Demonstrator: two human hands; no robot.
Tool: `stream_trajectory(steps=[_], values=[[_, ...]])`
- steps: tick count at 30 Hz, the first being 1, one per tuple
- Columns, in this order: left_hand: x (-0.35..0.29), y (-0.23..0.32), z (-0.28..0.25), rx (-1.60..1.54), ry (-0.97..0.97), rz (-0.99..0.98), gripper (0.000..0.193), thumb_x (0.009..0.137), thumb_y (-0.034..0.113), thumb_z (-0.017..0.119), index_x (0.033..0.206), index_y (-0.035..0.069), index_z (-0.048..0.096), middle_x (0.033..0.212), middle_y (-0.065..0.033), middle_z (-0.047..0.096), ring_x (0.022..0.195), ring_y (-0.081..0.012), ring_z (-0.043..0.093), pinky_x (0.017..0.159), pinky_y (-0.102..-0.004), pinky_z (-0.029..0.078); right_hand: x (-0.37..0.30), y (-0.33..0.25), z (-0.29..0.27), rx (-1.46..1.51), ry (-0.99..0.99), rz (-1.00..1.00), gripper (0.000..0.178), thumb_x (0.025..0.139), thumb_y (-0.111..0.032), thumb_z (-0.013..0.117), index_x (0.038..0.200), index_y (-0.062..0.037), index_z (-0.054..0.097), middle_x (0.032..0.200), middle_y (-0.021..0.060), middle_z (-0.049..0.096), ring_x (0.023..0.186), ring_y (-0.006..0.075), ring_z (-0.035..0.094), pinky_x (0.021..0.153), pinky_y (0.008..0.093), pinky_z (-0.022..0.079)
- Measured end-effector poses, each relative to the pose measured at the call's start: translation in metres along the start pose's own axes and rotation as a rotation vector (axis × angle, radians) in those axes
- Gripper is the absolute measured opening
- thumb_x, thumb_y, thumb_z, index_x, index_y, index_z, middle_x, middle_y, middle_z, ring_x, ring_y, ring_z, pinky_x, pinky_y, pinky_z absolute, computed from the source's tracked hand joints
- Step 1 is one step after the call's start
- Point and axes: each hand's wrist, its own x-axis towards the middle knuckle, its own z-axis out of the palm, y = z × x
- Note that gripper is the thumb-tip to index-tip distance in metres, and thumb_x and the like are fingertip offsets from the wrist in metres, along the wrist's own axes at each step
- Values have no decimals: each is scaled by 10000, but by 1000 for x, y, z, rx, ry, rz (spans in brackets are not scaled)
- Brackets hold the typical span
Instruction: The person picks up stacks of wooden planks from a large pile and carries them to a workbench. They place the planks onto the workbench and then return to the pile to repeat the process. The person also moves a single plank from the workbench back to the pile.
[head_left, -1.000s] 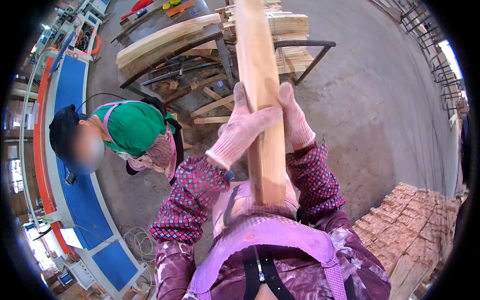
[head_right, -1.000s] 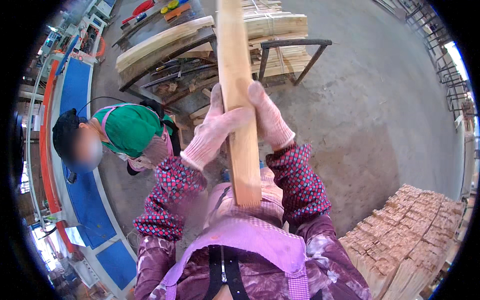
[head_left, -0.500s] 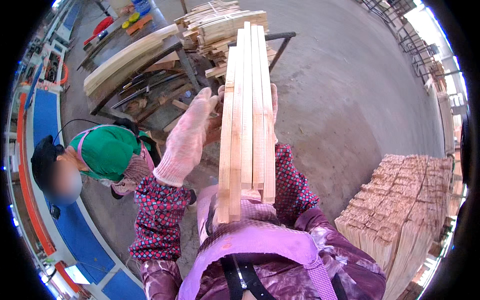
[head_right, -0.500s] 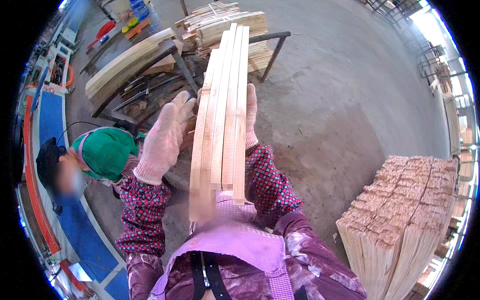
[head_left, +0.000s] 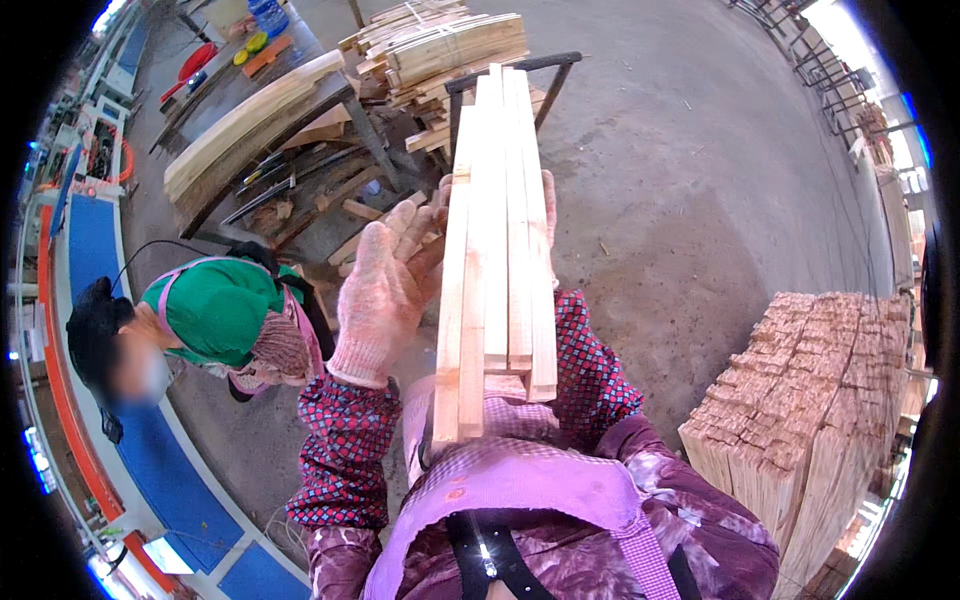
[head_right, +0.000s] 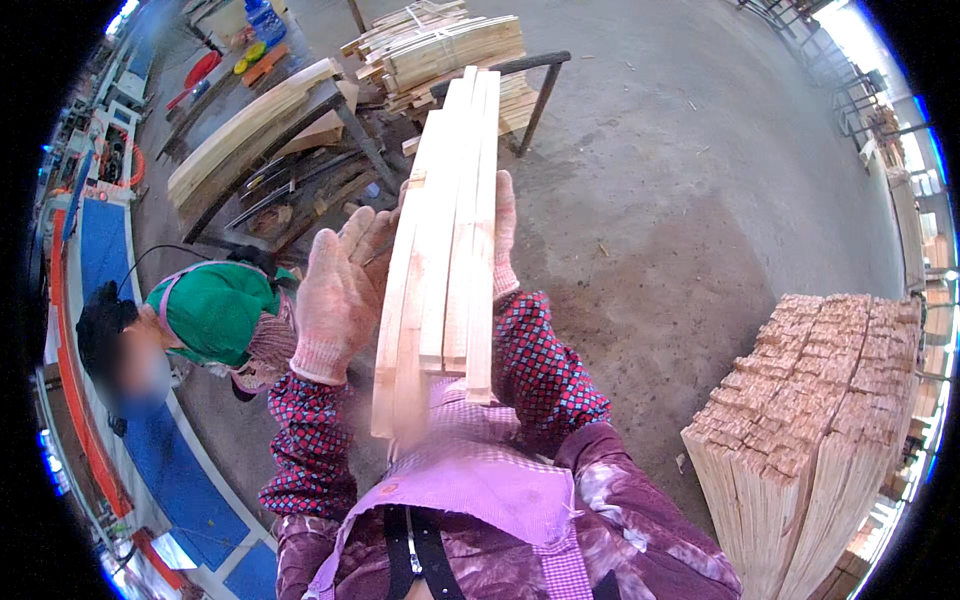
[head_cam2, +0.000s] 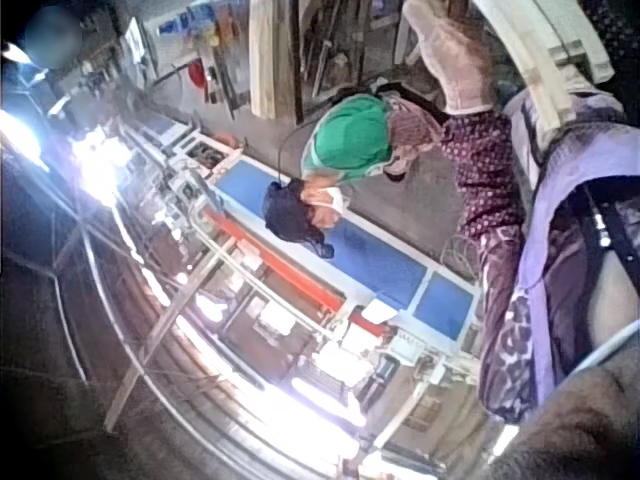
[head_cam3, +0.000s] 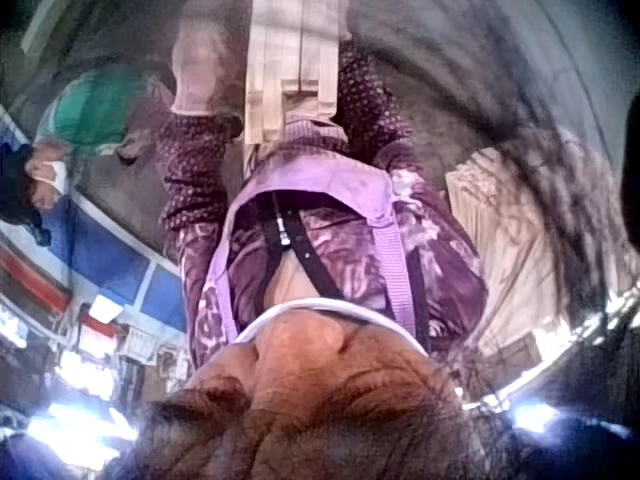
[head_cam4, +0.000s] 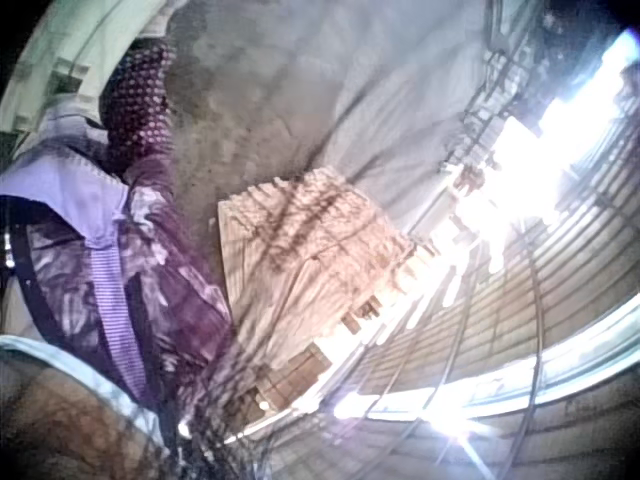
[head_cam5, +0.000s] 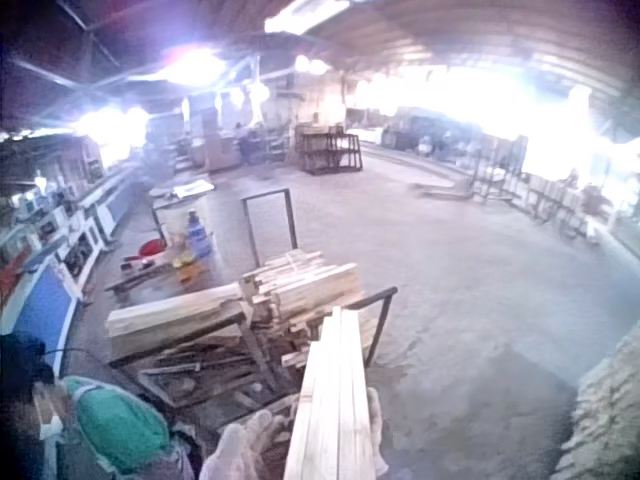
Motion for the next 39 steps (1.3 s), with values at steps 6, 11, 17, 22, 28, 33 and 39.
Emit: stream_trajectory(steps=[6, 11, 17, 22, 28, 33, 39], values=[[2, -9, -15, -25, 32, 13, 653, 1065, 481, 388, 1492, -9, 328, 1456, -199, 483, 1301, -365, 497, 1135, -493, 382, -4, 3, -18, 52, 148, -2, 810, 908, -662, 543, 1421, -37, 491, 1256, 215, 631, 1055, 362, 661, 895, 492, 576], [4, -13, -21, -58, 68, 20, 680, 1054, 490, 425, 1507, -3, 308, 1454, -191, 480, 1293, -356, 501, 1118, -488, 402, -5, 3, -19, 84, 226, 55, 782, 909, -634, 573, 1410, -37, 510, 1241, 195, 654, 1041, 340, 676, 893, 482, 582], [2, -13, -19, 8, 130, 15, 698, 1058, 488, 412, 1532, -4, 268, 1499, -191, 432, 1314, -340, 484, 1122, -478, 397, -1, 3, -44, 71, 225, 68, 755, 912, -594, 605, 1418, -43, 505, 1261, 188, 652, 1057, 337, 676, 917, 489, 577], [2, -14, -19, 27, 148, 13, 694, 1057, 479, 426, 1524, -14, 284, 1481, -189, 450, 1320, -313, 484, 1126, -457, 396, -2, 6, -36, 80, 276, 101, 754, 911, -592, 605, 1410, -36, 507, 1238, 189, 658, 1054, 328, 679, 926, 480, 576], [3, -9, -10, 206, 14, -112, 711, 1035, 480, 498, 1518, -6, 306, 1430, -172, 495, 1285, -276, 519, 1081, -420, 447, 2, -2, -36, -143, 518, 190, 685, 924, -538, 608, 1328, 11, 536, 1147, 217, 670, 974, 337, 687, 899, 468, 575], [36, -18, -53, 495, 27, -331, 674, 970, 491, 620, 1411, 3, 476, 1275, -117, 621, 1055, -213, 649, 919, -356, 545, 10, 15, -42, -394, 818, 293, 554, 888, -379, 737, 1228, 19, 557, 1015, 164, 655, 873, 294, 660, 794, 456, 565], [46, -44, -75, 465, 165, -362, 613, 899, 463, 733, 1295, 18, 587, 1125, -95, 691, 927, -194, 687, 851, -335, 565, 14, 32, -44, -999, 875, 388, 724, 814, -422, 790, 1313, 0, 478, 1174, 180, 621, 1004, 277, 644, 819, 430, 555]])
